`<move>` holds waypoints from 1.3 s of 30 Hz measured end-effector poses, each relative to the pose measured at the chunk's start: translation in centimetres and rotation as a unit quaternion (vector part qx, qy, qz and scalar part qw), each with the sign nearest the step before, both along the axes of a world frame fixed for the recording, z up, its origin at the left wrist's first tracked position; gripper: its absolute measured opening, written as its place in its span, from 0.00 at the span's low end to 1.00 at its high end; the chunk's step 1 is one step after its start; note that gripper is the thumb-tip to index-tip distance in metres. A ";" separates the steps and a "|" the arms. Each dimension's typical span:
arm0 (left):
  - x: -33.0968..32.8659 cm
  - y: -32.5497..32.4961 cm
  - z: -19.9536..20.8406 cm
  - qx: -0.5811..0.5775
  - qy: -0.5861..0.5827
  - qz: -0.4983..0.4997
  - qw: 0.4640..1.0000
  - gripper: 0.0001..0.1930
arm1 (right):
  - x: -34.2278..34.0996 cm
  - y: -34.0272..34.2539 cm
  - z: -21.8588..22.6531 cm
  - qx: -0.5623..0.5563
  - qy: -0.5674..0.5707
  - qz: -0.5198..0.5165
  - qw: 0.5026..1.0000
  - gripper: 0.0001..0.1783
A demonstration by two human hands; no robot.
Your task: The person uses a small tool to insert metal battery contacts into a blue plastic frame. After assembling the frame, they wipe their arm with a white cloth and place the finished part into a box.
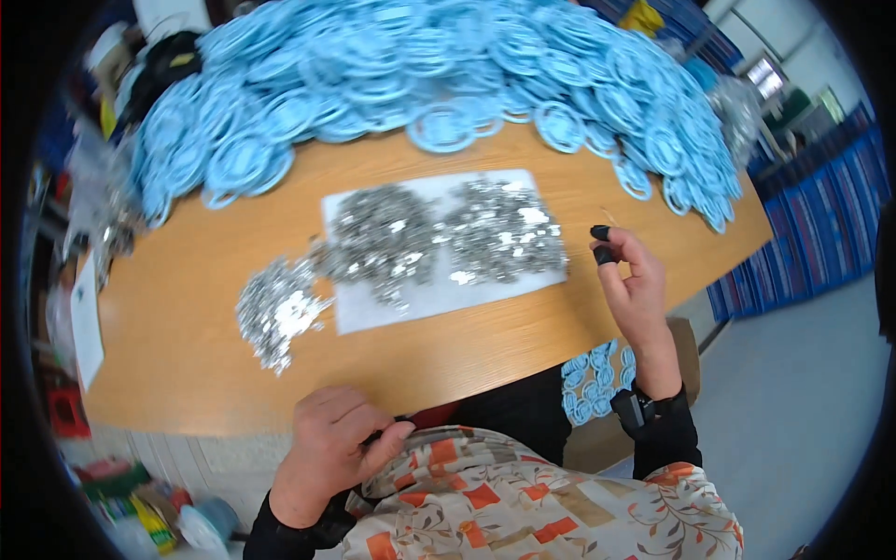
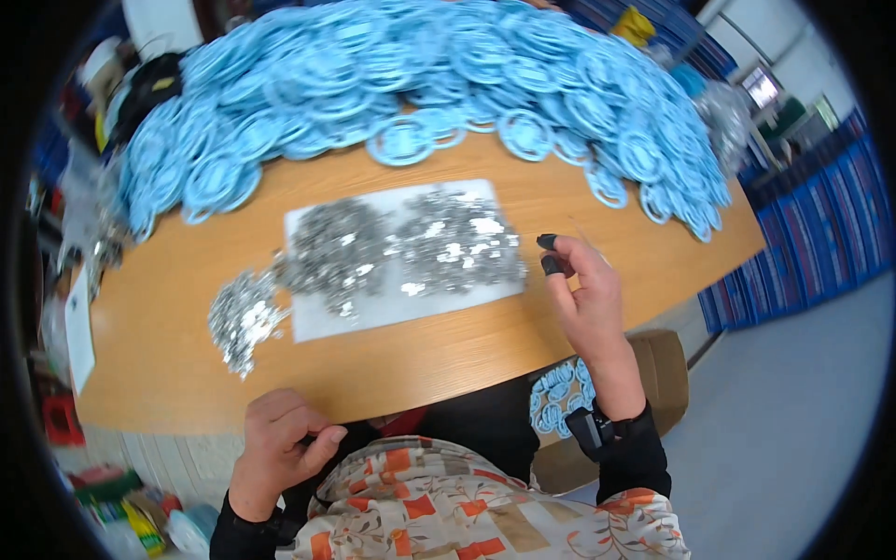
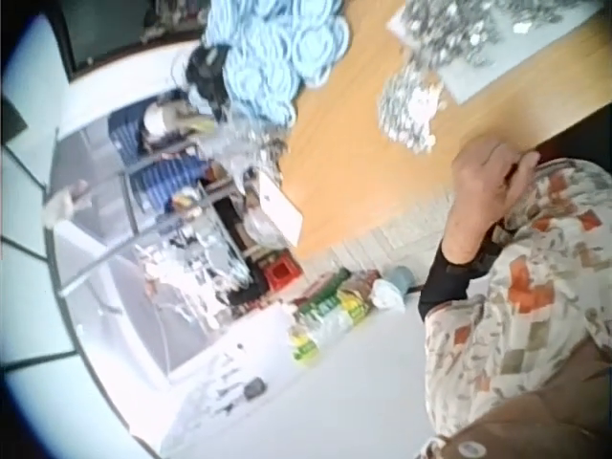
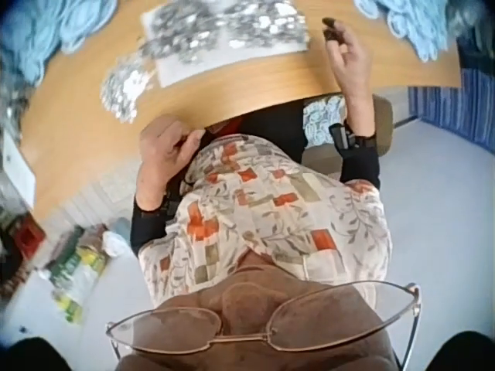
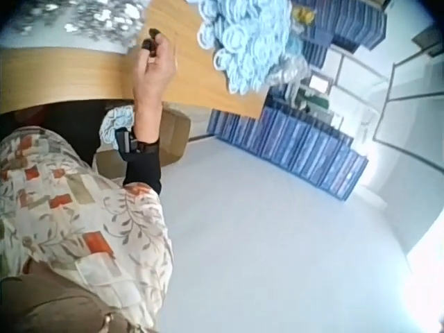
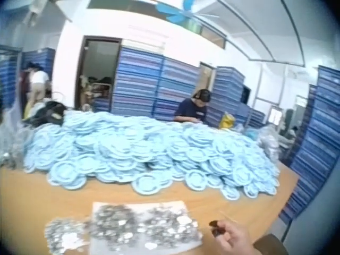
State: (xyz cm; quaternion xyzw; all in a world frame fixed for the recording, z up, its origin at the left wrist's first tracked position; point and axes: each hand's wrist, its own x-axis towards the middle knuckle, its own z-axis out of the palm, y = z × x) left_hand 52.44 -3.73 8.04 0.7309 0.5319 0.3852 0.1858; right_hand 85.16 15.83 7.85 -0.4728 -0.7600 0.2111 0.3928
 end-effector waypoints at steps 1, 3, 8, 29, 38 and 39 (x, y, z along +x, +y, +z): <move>0.8 0.9 0.1 -0.008 0.007 0.005 1.000 0.10 | 1.6 0.4 -0.5 0.031 -0.062 -0.022 0.997 0.14; 2.3 2.5 -0.2 -0.009 0.010 -0.008 1.000 0.09 | 4.7 1.0 -1.6 0.025 -0.085 -0.054 0.995 0.15; 3.8 4.3 -1.8 -0.029 0.020 -0.005 0.999 0.09 | 7.3 1.5 -2.6 -0.013 -0.132 -0.070 0.989 0.18; 3.3 7.5 -2.6 0.003 0.155 0.162 0.975 0.13 | -4.4 15.3 0.7 -0.006 -0.292 0.071 0.954 0.17; 2.6 6.6 -2.7 -0.040 0.105 0.155 0.981 0.14 | -13.5 21.6 -2.0 0.303 -0.389 0.209 0.844 0.09; 2.3 6.4 -2.8 -0.038 0.097 0.157 0.982 0.14 | -14.1 21.6 -1.8 0.304 -0.385 0.218 0.844 0.09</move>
